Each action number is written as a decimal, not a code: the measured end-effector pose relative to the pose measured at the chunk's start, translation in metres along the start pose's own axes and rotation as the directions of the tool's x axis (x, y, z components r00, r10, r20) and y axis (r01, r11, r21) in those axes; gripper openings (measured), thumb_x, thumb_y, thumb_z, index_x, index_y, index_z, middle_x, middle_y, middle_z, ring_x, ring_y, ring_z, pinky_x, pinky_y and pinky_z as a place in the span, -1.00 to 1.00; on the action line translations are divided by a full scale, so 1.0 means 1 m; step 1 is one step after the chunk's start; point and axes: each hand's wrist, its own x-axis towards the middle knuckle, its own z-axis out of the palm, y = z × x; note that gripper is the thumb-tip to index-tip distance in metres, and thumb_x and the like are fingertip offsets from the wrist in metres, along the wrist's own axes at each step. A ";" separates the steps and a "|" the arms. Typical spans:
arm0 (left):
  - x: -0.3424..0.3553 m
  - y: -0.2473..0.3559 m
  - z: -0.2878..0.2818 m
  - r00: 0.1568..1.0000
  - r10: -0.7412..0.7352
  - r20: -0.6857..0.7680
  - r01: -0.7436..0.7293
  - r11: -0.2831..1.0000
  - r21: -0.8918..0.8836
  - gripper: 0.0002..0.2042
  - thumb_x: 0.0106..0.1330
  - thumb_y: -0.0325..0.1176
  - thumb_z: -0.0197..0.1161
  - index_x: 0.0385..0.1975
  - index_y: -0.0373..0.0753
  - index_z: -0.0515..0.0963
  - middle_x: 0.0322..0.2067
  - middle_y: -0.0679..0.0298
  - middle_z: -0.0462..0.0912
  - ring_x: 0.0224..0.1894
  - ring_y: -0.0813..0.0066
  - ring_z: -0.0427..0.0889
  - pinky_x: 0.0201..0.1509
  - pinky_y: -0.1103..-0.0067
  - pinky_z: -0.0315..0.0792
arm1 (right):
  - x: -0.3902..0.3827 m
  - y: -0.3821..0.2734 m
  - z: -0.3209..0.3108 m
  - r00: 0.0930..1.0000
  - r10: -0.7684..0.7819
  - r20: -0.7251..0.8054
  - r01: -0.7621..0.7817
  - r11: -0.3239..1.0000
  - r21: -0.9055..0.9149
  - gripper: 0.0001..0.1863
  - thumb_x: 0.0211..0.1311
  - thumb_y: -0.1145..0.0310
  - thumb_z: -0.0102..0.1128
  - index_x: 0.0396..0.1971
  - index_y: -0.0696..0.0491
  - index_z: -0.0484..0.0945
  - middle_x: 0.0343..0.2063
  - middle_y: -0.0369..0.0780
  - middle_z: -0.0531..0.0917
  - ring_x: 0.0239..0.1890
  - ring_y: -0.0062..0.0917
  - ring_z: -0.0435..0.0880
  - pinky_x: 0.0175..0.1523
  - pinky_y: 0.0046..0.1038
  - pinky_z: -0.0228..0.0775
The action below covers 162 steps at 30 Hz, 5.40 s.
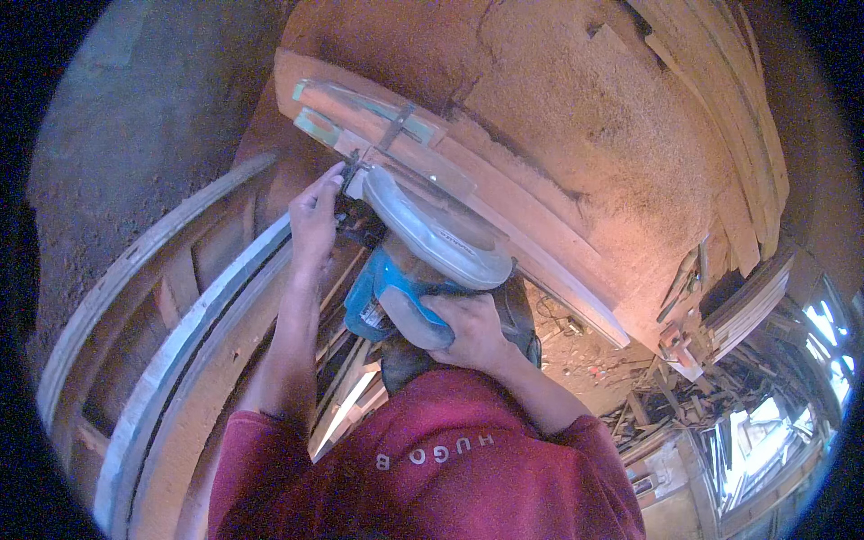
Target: The person uses a circular saw to cut a board and then uses an axe and a hammer to shave and shape the edges of curved wooden pieces.
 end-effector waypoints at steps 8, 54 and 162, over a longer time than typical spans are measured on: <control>0.007 0.004 -0.008 0.999 -0.047 0.002 0.047 0.997 -0.068 -0.63 0.35 -0.31 0.16 0.06 -0.38 0.57 -0.02 0.07 0.66 0.00 0.47 0.59 0.18 0.57 0.37 | 0.012 -0.005 0.004 1.000 -0.016 -0.009 0.016 1.000 0.011 -0.44 -0.34 0.31 0.48 -0.15 0.08 0.62 -0.34 -0.16 0.73 -0.34 -0.31 0.73 -0.19 -0.31 0.54; 0.056 0.012 -0.049 1.000 0.014 -0.025 -0.014 1.000 -0.026 -0.64 0.44 -0.40 0.01 0.16 -0.40 0.49 0.06 0.10 0.60 0.03 0.48 0.57 0.18 0.55 0.38 | 0.077 -0.037 0.015 0.999 -0.040 -0.027 0.041 0.999 0.010 -0.49 -0.28 0.30 0.40 -0.16 0.02 0.58 -0.43 -0.18 0.70 -0.39 -0.28 0.71 -0.29 -0.26 0.58; -0.611 -0.210 0.661 0.821 0.440 0.365 -0.359 -0.102 0.928 -0.11 0.09 -0.32 0.35 0.44 -0.13 -0.02 0.35 0.00 0.21 0.36 -0.05 0.22 0.34 0.04 0.19 | -1.160 0.444 -0.406 0.468 0.330 -0.820 -0.801 0.550 -0.235 -0.59 -0.18 0.36 0.40 -0.19 -0.08 0.67 -0.33 -0.15 0.72 -0.31 -0.28 0.71 -0.20 -0.27 0.55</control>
